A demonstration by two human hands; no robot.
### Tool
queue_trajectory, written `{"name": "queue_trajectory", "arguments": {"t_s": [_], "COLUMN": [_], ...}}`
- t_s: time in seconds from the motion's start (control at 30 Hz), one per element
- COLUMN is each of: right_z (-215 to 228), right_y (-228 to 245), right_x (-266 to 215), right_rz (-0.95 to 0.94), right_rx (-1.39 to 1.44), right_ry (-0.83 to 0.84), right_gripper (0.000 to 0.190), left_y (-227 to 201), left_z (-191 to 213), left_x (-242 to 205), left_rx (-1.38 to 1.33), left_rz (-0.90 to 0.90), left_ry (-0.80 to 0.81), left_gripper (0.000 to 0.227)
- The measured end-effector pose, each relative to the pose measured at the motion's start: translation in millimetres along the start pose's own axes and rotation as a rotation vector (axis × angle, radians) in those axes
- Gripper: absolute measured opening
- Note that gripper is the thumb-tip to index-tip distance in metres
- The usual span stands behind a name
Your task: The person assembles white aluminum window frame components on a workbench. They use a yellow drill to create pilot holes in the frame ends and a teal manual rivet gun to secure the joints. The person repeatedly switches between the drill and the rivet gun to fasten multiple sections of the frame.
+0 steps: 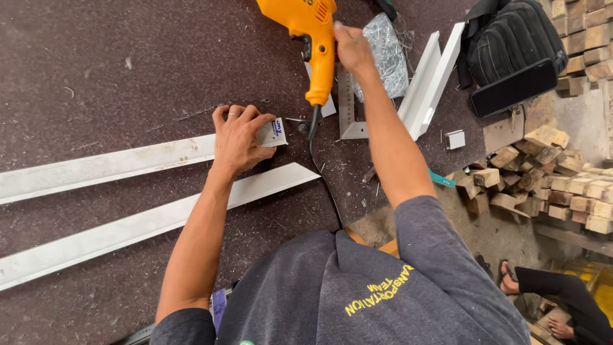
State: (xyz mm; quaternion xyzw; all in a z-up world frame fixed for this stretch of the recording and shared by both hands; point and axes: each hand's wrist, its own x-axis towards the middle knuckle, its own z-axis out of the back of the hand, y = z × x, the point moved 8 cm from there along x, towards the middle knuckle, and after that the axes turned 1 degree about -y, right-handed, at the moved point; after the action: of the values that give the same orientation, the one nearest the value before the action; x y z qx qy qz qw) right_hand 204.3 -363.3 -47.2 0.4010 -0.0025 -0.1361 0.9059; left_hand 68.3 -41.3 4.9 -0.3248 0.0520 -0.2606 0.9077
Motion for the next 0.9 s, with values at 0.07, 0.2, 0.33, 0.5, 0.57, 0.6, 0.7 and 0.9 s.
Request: {"name": "queue_trajectory", "arguments": {"t_s": [0.07, 0.2, 0.33, 0.5, 0.57, 0.6, 0.7, 0.9], "right_z": [23, 16, 11, 6, 2, -1, 1, 42], "right_y": [0, -6, 10, 11, 10, 14, 22, 56], "right_x": [-18, -48, -68, -75, -76, -75, -88, -158], "right_rz": [0.278, 0.367, 0.373, 0.365, 0.402, 0.466, 0.554, 0.296], "right_rx": [-0.139, -0.274, -0.142, -0.237, -0.314, -0.379, -0.537, 0.062], "right_ry": [-0.119, -0.032, -0.039, -0.094, -0.136, -0.126, -0.099, -0.112], "right_gripper": [0.025, 0.022, 0.034, 0.032, 0.027, 0.03, 0.029, 0.028], "left_y": [-2, 1, 1, -1, -1, 0, 3, 16], "left_z": [1, -2, -1, 0, -1, -1, -6, -1], "left_x": [0, -1, -1, -2, -4, -3, -4, -7], "left_rx": [0.017, -0.005, -0.006, 0.008, 0.007, 0.013, 0.008, 0.032], "left_rz": [-0.016, 0.002, 0.001, -0.03, -0.031, -0.027, -0.019, -0.005], "left_ry": [-0.02, -0.011, -0.004, -0.029, -0.035, -0.034, -0.033, -0.052], "left_gripper": [0.065, 0.065, 0.065, 0.063, 0.062, 0.062, 0.063, 0.068]}}
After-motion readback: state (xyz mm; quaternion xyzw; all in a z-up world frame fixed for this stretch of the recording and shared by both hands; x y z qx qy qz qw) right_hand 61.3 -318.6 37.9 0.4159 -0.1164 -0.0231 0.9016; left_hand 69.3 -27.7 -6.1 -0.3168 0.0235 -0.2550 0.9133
